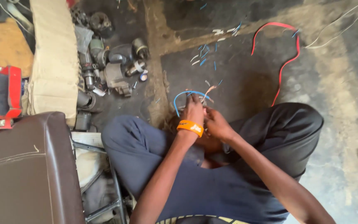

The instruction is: The person sits on the floor and uses pliers to strip the blue insulation from a copper wire. They repeatedly cut and pull the insulation off the wire end, leaving the copper strands exposed.

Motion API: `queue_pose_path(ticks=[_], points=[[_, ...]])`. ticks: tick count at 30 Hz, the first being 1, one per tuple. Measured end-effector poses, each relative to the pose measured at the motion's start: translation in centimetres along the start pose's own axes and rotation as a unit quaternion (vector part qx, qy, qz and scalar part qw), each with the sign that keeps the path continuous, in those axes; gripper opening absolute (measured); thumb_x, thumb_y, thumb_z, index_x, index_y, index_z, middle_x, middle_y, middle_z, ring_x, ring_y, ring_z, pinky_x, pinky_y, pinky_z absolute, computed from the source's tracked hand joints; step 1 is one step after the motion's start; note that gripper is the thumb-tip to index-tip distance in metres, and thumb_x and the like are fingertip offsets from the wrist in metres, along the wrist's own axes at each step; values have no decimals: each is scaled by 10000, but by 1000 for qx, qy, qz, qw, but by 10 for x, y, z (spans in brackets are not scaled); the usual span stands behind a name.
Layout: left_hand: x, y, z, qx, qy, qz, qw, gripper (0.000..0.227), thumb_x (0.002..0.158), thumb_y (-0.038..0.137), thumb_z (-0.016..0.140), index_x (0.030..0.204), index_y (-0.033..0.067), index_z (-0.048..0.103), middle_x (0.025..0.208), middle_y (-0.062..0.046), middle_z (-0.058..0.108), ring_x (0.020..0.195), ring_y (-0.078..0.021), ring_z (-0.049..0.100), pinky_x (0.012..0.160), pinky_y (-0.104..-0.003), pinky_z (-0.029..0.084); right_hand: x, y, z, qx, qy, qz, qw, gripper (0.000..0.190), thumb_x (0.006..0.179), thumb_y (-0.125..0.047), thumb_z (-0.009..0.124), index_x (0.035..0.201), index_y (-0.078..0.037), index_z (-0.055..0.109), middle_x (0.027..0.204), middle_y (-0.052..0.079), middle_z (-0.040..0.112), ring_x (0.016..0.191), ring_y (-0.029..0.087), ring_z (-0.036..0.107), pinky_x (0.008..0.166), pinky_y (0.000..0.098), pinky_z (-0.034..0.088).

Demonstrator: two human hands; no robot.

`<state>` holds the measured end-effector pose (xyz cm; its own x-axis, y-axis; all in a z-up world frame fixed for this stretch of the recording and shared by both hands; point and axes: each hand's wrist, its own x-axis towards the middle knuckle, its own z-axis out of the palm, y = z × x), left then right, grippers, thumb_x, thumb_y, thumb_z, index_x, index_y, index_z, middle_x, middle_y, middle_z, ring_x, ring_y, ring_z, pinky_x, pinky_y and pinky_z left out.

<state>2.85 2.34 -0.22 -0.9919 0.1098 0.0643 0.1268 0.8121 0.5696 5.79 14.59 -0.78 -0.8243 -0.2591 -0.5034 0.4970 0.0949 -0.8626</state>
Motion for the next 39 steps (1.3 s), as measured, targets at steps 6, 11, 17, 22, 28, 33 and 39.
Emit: queue_pose_path(ticks=[6,11,17,22,28,33,39], points=[[-2,0,11,44,-121,-89,988,401,960,212,686,1172,-102,554,1056,-313,695,950,-430,715,791,-465,577,-17,3,2,-100,57,-62,991,363,1023,-154,535,1356,-10,558,823,105,675,633,155,623,581,338,501],[0,-8,-10,115,-141,-4,983,166,909,213,652,920,50,685,882,-208,728,842,-404,721,762,-505,561,-25,-16,1,-218,103,-118,963,309,1047,-150,552,1322,-10,555,909,98,680,836,159,709,750,361,545],[-2,0,-54,-77,-41,98,991,155,955,171,613,917,21,610,847,-186,700,752,-417,677,680,-521,516,-43,-51,-1,-115,60,-48,990,273,1044,-150,500,1296,-47,505,773,41,584,657,112,548,582,307,475],[4,10,-70,-138,-75,104,982,230,874,231,725,853,49,586,724,-124,675,679,-367,658,615,-470,494,-53,-67,-12,-98,24,-72,992,148,1068,-167,488,1124,-38,535,774,8,544,657,70,503,567,262,450],[9,10,-63,-224,-89,68,968,284,883,184,771,786,39,547,679,-108,647,572,-279,613,559,-392,471,-53,-68,-14,-63,15,-90,994,124,1058,-158,499,1088,-41,526,780,1,553,656,61,509,560,254,443],[8,10,-56,-287,-82,63,952,169,882,103,763,853,19,619,697,-100,631,584,-182,574,563,-339,475,-51,-67,-16,-54,18,-85,995,103,1054,-160,498,1078,-66,531,752,10,578,617,66,504,549,253,436],[6,12,-52,-302,-92,40,948,70,896,64,742,913,13,697,707,-87,664,624,-141,561,605,-308,477,-49,-62,-21,-54,9,-102,993,110,1071,-146,493,1059,-41,525,766,21,576,618,65,492,552,247,434]])
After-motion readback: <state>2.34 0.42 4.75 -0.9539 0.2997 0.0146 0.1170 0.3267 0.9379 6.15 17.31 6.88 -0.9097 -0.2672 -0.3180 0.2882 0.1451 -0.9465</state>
